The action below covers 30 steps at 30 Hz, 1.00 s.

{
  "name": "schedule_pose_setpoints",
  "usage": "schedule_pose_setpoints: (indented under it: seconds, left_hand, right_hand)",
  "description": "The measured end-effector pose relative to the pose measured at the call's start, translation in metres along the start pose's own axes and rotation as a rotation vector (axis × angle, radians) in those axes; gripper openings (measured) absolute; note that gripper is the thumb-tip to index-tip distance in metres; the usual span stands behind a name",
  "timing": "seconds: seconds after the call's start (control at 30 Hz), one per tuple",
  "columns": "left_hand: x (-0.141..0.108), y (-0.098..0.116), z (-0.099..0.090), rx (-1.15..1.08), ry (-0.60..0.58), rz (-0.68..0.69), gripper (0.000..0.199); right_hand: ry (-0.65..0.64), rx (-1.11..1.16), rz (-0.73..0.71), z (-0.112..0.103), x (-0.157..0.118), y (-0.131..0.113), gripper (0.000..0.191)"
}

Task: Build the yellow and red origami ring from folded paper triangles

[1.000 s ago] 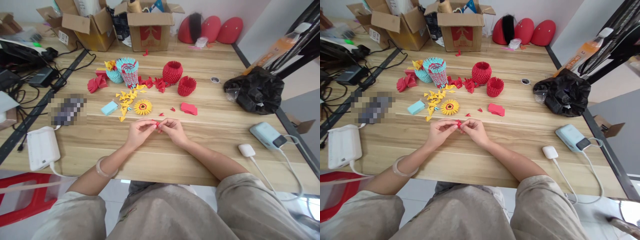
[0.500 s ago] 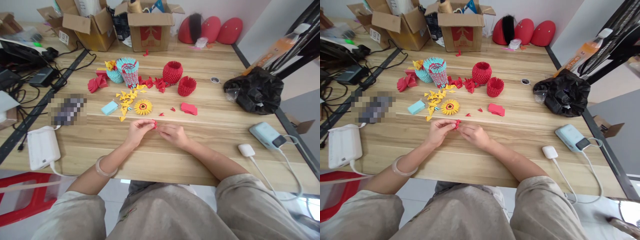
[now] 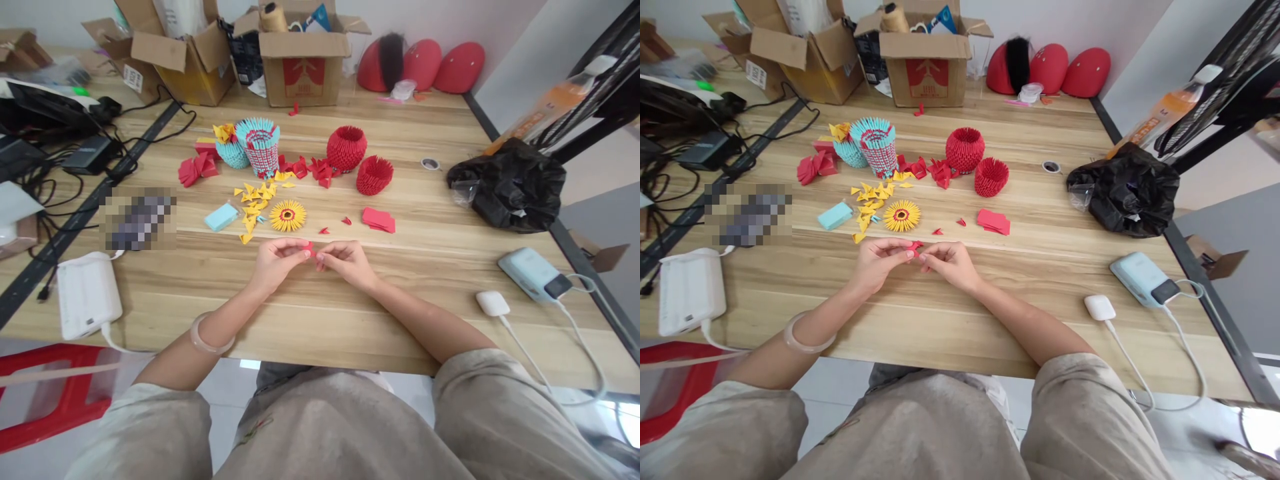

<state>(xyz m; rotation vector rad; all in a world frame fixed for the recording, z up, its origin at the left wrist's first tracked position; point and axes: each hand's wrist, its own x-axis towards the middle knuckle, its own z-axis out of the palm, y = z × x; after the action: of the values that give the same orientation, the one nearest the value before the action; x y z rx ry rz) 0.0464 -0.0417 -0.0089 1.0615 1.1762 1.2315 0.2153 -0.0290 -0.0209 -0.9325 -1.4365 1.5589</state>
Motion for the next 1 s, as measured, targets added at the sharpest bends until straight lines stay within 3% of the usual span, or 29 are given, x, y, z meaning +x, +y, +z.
schedule_pose_setpoints:
  seconds: [0.43,0.57,0.77,1.0]
  left_hand:
    - [-0.0004,-0.0069,-0.0020,0.108,-0.047,0.078,0.024]
    - [-0.0022,-0.0065,-0.0016,0.168,-0.076,0.081,0.021]
    - [-0.0043,-0.0081,-0.0008,0.224,-0.127,0.077,0.016]
    - [-0.0068,-0.0065,-0.0006,0.400,-0.099,0.239,0.014]
  right_hand:
    - [0.039,0.005,0.036,0.0012,0.0026,0.0060,0.017]
    - [0.096,0.035,0.016,-0.0006,0.0039,0.0017,0.019]
    - [0.067,0.058,0.002,0.0016,0.0037,-0.0008,0.022]
    - [0.139,-0.107,-0.066,0.0070,0.0016,0.0020,0.018]
